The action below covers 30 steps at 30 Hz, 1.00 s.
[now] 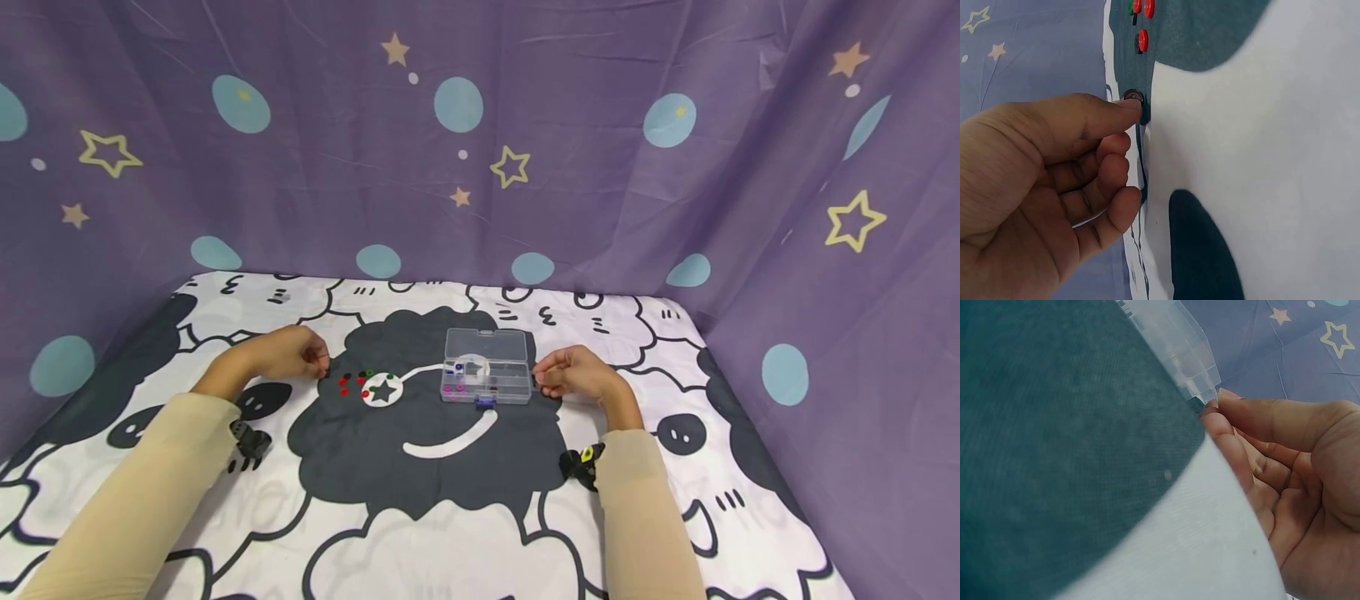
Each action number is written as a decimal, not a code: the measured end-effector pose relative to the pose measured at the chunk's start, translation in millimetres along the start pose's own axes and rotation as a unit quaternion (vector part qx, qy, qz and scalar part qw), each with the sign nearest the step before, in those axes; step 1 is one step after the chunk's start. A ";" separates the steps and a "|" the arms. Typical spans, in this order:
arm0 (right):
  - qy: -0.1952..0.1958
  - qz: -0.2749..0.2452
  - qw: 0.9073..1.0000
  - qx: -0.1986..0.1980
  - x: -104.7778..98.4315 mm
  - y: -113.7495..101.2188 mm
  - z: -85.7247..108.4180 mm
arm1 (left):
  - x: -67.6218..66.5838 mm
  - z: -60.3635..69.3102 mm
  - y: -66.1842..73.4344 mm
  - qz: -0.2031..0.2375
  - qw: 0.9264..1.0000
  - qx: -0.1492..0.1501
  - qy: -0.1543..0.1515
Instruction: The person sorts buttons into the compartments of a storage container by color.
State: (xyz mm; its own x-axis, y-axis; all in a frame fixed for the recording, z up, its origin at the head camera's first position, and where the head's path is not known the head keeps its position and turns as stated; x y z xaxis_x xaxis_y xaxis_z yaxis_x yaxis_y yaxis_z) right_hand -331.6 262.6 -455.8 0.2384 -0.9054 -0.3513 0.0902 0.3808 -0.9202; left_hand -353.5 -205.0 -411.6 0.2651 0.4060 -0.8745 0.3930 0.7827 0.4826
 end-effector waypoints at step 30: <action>0.001 -0.018 1.000 0.005 1.7 3.9 -2.8 | 16.1 -37.0 56.0 0.001 0.996 0.085 0.026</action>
State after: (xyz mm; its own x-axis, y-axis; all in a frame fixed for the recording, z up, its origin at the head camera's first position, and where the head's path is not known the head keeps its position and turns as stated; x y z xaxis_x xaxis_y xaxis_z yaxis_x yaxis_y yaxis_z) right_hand -333.6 262.0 -460.4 0.2335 -0.9186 -0.3189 0.1077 0.3504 -0.9304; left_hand -359.8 -137.2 -400.4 0.2219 0.4352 -0.8726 0.5378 0.6918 0.4818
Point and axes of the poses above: each hand's wrist, its own z-axis away from the middle knuckle, its own x-axis out of the palm, y = z × x, the point moved 4 cm from there along -z, towards the middle knuckle, and after that the axes turned 11 degrees about y, right-handed, at the moved point
